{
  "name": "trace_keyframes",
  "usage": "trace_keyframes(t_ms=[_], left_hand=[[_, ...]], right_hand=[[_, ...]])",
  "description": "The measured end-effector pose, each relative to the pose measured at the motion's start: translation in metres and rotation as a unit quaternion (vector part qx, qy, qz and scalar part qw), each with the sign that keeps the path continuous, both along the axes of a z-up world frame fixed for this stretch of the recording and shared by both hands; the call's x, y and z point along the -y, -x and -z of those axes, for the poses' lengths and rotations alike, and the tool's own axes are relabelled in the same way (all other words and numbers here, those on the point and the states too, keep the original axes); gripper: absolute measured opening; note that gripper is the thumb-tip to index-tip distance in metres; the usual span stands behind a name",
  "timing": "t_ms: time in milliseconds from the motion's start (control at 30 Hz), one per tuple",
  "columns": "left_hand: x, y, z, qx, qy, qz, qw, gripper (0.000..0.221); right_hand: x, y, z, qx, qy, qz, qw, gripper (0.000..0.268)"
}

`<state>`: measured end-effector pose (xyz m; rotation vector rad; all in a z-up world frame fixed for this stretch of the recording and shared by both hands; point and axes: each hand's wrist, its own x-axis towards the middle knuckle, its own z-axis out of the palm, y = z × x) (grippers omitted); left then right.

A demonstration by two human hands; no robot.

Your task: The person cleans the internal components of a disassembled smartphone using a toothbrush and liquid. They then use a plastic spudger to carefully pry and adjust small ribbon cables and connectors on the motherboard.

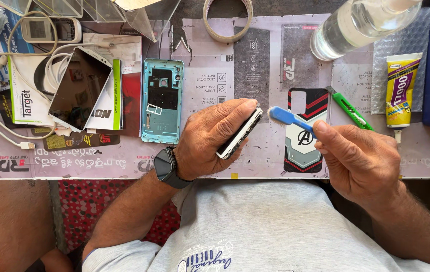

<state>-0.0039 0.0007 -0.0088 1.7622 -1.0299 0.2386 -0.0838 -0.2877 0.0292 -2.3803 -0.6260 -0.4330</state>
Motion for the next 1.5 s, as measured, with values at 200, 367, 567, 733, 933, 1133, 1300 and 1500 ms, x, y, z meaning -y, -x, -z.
trace_keyframes(t_ms=[200, 367, 567, 733, 933, 1133, 1300, 1500], left_hand=[[0.001, 0.000, 0.002, -0.032, 0.005, -0.014, 0.999, 0.046], [0.001, -0.001, 0.002, -0.037, 0.002, -0.024, 0.999, 0.042], [0.004, -0.004, 0.000, -0.032, 0.003, -0.033, 0.999, 0.042], [0.004, -0.004, -0.002, -0.043, 0.000, -0.023, 0.999, 0.043], [0.001, -0.002, -0.007, -0.029, -0.003, -0.013, 0.999, 0.050], [0.000, 0.005, -0.009, 0.004, -0.008, -0.033, 0.999, 0.052], [-0.011, 0.015, -0.016, 0.019, -0.027, -0.050, 0.998, 0.046], [-0.026, 0.033, -0.021, -0.001, -0.045, -0.083, 0.995, 0.041]], right_hand=[[-0.004, -0.004, -0.001, -0.015, -0.009, 0.006, 1.000, 0.040], [-0.017, -0.007, -0.003, -0.022, -0.019, -0.007, 1.000, 0.040], [-0.024, -0.016, -0.002, -0.010, -0.040, -0.052, 0.998, 0.040], [-0.028, -0.015, -0.001, 0.002, -0.028, -0.075, 0.997, 0.037], [-0.030, -0.013, -0.008, 0.030, -0.006, -0.101, 0.994, 0.033], [-0.032, -0.008, 0.002, 0.041, -0.029, -0.113, 0.992, 0.036], [-0.034, -0.001, 0.009, 0.034, -0.074, -0.105, 0.991, 0.039], [-0.024, 0.005, 0.011, -0.020, -0.078, -0.040, 0.996, 0.040]])
